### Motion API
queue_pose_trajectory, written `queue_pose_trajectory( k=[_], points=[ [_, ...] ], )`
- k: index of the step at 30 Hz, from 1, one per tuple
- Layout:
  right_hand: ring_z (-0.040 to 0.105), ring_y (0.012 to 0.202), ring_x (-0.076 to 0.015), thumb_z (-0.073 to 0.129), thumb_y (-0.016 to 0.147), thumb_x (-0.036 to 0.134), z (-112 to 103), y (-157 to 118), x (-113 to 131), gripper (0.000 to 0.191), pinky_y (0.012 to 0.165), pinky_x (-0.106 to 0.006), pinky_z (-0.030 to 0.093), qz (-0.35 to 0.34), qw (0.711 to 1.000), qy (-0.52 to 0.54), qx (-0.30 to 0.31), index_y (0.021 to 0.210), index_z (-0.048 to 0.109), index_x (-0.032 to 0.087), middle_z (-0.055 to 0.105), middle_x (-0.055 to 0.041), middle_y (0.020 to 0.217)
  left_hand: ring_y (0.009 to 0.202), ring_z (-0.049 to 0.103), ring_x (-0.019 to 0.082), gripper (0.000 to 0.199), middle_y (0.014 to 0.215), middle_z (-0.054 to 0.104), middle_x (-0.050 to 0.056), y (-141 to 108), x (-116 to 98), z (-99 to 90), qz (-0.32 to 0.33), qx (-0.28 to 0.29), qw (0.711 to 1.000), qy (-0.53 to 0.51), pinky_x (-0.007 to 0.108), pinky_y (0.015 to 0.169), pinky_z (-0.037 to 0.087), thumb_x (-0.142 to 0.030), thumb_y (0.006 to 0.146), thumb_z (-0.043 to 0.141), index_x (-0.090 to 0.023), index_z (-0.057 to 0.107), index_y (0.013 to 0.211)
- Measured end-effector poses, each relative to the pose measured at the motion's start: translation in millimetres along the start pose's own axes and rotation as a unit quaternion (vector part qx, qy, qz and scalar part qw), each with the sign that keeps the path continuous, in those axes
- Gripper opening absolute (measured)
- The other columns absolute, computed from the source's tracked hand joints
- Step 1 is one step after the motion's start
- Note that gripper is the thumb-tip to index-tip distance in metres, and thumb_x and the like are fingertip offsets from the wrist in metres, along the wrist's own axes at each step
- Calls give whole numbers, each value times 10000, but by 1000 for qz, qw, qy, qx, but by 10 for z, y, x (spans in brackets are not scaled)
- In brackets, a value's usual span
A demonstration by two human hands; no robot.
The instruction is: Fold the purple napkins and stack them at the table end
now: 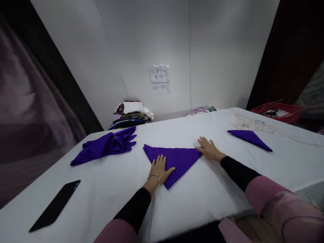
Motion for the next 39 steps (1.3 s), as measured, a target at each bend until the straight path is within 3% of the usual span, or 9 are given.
queue_pose_trajectory(
  k=[4, 7, 16, 19, 24, 27, 30, 34, 39],
  points=[
    [92, 1384, -237, 207, 880, 654, 178, -101, 819, 744, 1099, -480, 52, -185, 981, 49, 7, 1445, 235, 170, 179, -111, 1503, 1394, 109, 255, 872, 1508, 201, 108, -23, -30, -35, -4, 4, 1000, 2, 433, 1125, 110, -721, 796, 183, -117, 257, 1421],
    [110, 1381, -242, 185, 874, 670, 311, -174, 1031, 757, 1095, -491, 69, -220, 973, 56, 45, 1440, 251, 172, 190, -110, 1500, 1394, 110, 255, 881, 1509, 203, 106, -42, -50, -43, -7, 6, 1000, -4, 430, 1125, 115, -729, 789, 176, -123, 245, 1425],
    [194, 1356, -305, 232, 923, 469, 248, -186, -238, 553, 1031, -585, 206, 53, 997, -47, 32, 1399, 344, 211, 258, -118, 1483, 1396, 90, 256, 936, 1518, 171, 99, -70, -54, -55, -6, 14, 999, -36, 440, 1127, 94, -767, 759, 124, -123, 219, 1432],
    [200, 1344, -352, 257, 925, 378, 175, -272, -358, 475, 985, -654, 211, 73, 995, -62, 27, 1335, 446, 231, 303, -135, 1459, 1396, 88, 257, 944, 1517, 170, 107, -77, -56, -53, -5, 13, 999, -41, 443, 1126, 82, -770, 756, 125, -116, 228, 1428],
    [146, 1372, -271, 310, 912, 499, 126, -375, 342, 592, 1094, -487, 151, -69, 997, 26, -6, 1405, 345, 172, 243, -124, 1486, 1395, 105, 249, 884, 1510, 197, 99, -73, -49, -7, -5, -8, 998, -61, 441, 1127, 74, -738, 780, 169, -133, 254, 1420],
    [131, 1377, -255, 364, 879, 583, 140, -535, 981, 696, 1108, -486, 104, -253, 961, 100, 45, 1442, 251, 190, 234, -92, 1491, 1390, 136, 245, 795, 1494, 244, 114, -62, -36, 30, -4, -31, 995, -96, 438, 1129, 83, -655, 833, 208, -108, 290, 1404],
    [130, 1377, -252, 394, 873, 584, 178, -723, 1393, 711, 1107, -507, 77, -355, 920, 140, 89, 1453, 203, 220, 199, -77, 1500, 1378, 194, 212, 675, 1481, 288, 86, -57, -9, 30, -12, -44, 992, -118, 389, 1128, 127, -562, 879, 225, -132, 329, 1388],
    [144, 1374, -252, 402, 892, 535, 274, -821, 1522, 670, 1106, -505, 118, -371, 910, 158, 96, 1452, 207, 221, 191, -83, 1501, 1336, 287, 158, 517, 1445, 374, 30, -21, 125, -51, -69, -88, 985, -131, 289, 1103, 192, -447, 913, 262, -192, 408, 1338],
    [239, 1348, -252, 421, 913, 399, 403, -780, 1476, 583, 1101, -514, 155, -358, 919, 157, 54, 1437, 264, 198, 302, -97, 1462, 1181, 462, 210, 413, 1262, 550, 91, 190, 488, -182, -220, -156, 953, -141, 327, 992, 332, -390, 886, 377, -177, 517, 1212]
  ],
)
Point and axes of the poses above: each hand's wrist, its own y-axis towards the middle knuckle, its own z-axis out of the palm, x = y × z, the point moved 1 cm from there along y, towards the middle knuckle
